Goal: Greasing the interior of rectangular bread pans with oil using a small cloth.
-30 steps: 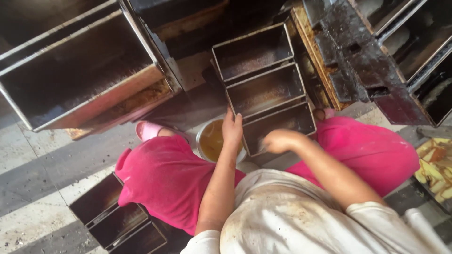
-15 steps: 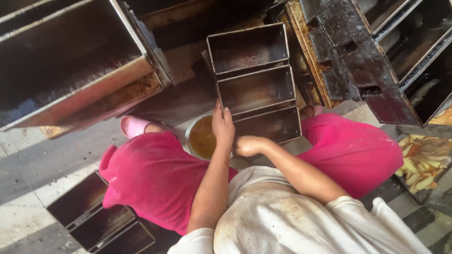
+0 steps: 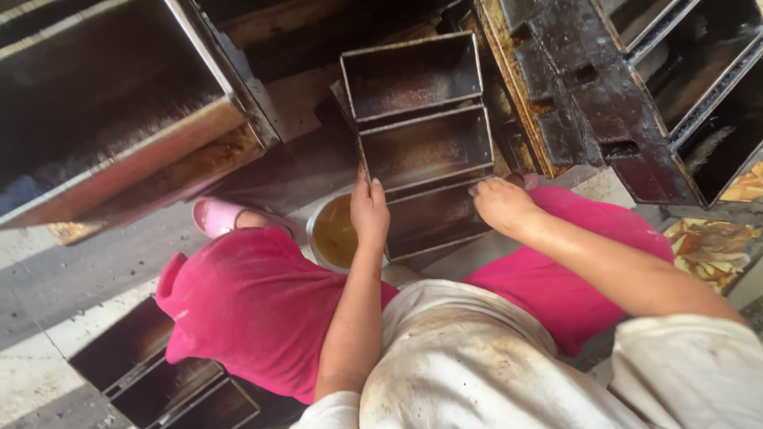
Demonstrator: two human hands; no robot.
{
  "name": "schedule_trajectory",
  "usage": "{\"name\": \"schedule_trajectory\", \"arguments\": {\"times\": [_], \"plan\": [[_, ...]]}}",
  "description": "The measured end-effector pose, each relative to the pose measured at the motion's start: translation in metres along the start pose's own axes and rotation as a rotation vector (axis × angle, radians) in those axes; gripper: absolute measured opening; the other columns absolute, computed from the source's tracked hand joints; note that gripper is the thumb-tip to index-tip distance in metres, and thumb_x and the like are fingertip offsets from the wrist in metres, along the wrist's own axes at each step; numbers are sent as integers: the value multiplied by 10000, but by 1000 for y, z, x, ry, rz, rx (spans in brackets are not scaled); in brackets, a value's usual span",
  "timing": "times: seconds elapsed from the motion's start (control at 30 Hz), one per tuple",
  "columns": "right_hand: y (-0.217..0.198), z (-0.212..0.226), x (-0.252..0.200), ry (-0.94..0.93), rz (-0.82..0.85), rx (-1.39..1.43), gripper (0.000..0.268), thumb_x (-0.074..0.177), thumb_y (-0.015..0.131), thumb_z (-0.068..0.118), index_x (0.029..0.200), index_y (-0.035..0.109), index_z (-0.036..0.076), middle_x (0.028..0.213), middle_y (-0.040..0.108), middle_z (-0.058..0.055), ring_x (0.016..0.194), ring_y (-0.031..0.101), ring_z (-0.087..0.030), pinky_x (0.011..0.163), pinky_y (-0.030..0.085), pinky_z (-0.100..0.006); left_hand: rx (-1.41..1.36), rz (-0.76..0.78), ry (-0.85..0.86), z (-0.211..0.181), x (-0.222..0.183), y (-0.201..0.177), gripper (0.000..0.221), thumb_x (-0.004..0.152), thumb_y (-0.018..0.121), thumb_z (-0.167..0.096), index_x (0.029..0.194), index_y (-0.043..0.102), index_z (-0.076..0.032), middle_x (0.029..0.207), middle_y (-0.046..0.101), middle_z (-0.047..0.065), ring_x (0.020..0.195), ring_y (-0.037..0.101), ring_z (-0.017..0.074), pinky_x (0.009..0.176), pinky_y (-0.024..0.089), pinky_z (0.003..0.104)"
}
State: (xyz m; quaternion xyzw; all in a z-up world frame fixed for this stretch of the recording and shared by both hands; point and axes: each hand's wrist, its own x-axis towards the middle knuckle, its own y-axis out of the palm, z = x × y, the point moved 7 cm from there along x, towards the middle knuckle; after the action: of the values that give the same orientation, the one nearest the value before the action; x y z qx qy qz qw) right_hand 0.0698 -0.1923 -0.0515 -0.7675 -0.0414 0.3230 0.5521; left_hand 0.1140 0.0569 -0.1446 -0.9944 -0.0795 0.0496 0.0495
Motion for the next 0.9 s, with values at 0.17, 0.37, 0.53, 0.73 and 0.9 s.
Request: {"name": "schedule_trajectory", "arguments": {"times": [0.17, 0.37, 0.53, 0.73, 0.9], "plan": [[41, 13, 17, -122, 353, -444, 340, 899, 564, 222, 1124, 740, 36, 1133, 686, -111, 1116, 630, -262, 1001, 479, -368, 69, 2, -26, -14, 4, -2, 457, 1040, 514, -178, 1471, 525, -28, 1440, 596, 197, 1335, 568, 352, 1103, 437, 379], [80, 9, 34, -115, 598, -119, 297, 933, 543, 183, 1154, 741, 171, 1212, 699, -84, 1174, 644, -273, 952, 533, -414, 116, 13, -87, -6, 1, -4, 473, 1028, 519, -207, 1472, 529, -44, 1417, 612, 178, 1301, 593, 342, 1070, 465, 373], [55, 15, 12, -137, 798, 71, 594, 924, 501, 121, 1488, 505, 306, 1198, 697, -154, 1133, 643, -394, 952, 541, -493, 97, 0, 4, -1, 8, 6, 455, 1041, 518, -193, 1466, 531, -30, 1448, 601, 194, 1339, 577, 352, 1095, 451, 380], [75, 20, 6, -240, 757, -11, 499, 964, 472, 109, 1461, 508, 81, 1014, 806, -145, 1042, 740, -323, 1184, 370, -467, 41, 82, -33, 9, 5, 8, 483, 1031, 522, -196, 1478, 516, -15, 1450, 591, 198, 1351, 567, 341, 1104, 441, 368], [105, 8, 26, -169, 671, -68, 294, 959, 539, 220, 1178, 722, 152, 1121, 756, -102, 1122, 700, -269, 1047, 458, -479, 82, 64, -6, 9, 10, 12, 472, 1030, 545, -183, 1466, 522, -3, 1476, 581, 199, 1379, 556, 321, 1131, 418, 350]]}}
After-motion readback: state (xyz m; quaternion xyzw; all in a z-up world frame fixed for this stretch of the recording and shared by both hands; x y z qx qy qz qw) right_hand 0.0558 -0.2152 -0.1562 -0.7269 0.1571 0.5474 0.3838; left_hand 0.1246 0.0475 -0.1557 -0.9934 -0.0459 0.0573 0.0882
